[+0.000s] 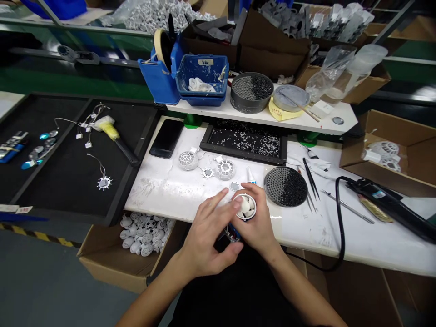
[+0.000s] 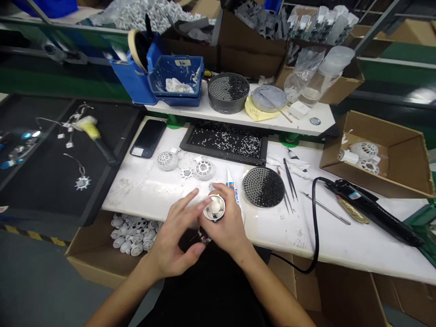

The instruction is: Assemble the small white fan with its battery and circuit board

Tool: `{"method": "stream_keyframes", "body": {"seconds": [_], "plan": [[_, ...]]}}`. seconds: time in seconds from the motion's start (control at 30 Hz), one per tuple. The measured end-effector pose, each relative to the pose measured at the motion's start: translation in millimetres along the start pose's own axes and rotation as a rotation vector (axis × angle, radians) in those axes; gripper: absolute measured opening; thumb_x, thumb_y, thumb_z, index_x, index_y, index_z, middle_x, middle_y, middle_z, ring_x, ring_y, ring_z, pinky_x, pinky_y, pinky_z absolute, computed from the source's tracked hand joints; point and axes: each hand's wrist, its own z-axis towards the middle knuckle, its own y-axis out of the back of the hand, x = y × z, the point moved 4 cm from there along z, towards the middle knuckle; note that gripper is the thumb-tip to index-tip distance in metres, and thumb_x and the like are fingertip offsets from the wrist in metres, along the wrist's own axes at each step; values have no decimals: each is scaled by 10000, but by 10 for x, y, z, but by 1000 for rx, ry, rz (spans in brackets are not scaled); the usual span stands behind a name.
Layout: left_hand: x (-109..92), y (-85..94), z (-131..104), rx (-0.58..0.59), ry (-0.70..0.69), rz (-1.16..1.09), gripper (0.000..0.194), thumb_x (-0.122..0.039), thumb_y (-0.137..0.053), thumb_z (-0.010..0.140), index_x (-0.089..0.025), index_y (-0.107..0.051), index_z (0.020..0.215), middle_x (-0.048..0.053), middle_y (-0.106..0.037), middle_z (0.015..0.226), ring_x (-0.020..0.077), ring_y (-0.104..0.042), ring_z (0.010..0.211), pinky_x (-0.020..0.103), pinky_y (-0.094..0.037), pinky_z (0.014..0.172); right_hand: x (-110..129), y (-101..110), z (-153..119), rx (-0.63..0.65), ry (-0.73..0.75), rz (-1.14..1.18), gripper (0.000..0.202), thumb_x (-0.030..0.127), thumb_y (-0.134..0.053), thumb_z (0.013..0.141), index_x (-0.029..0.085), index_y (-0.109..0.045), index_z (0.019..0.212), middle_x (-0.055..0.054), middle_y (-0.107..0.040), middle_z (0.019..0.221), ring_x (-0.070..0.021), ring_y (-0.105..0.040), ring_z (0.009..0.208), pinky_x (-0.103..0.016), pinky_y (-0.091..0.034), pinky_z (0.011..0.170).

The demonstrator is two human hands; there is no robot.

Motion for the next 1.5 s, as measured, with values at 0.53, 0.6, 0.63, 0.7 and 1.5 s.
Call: {"method": "stream_keyframes", "body": {"seconds": [0.53,0.6,0.63,0.7,1.5], "plan": [[-9,-91,-214,-562,183,9,510,-482,-816,928,-228,-678,1348,118,-639,1266,276,-681,1207,470,-623,1055,213,-529,18,-95,-285,835,381,361,-801,943,316,-523,1199,17,-635,1112,-111,-659,777,-258,-580,710],[59,11,-291,-573,199,-36,486,-448,-816,934,-215,-683,1340,124,-661,1270,282,-686,1214,477,-617,1065,171,-565,-36,-12,-267,781,497,359,-803,936,345,-497,1328,-8,-635,1200,-137,-664,860,-284,-591,772],[104,58,-349,-581,214,-76,476,-409,-818,938,-214,-678,1348,124,-677,1267,283,-695,1209,476,-620,1057,160,-574,-56,31,-249,730,569,370,-792,940,358,-467,1407,-23,-629,1251,-156,-668,907,-310,-599,816],[203,158,-487,-609,258,-145,475,-311,-827,931,-220,-665,1367,117,-703,1253,281,-720,1171,467,-631,1019,158,-580,-71,118,-217,576,650,398,-745,970,356,-408,1524,-52,-615,1347,-203,-670,1042,-381,-593,962],[221,840,-676,-433,437,170,506,-222,-852,893,-256,-687,1370,57,-734,1187,233,-715,1089,365,-607,970,346,-493,282,382,184,-318,448,346,-853,935,282,-612,1308,-53,-645,1309,-260,-623,1240,-405,-517,1077]]}}
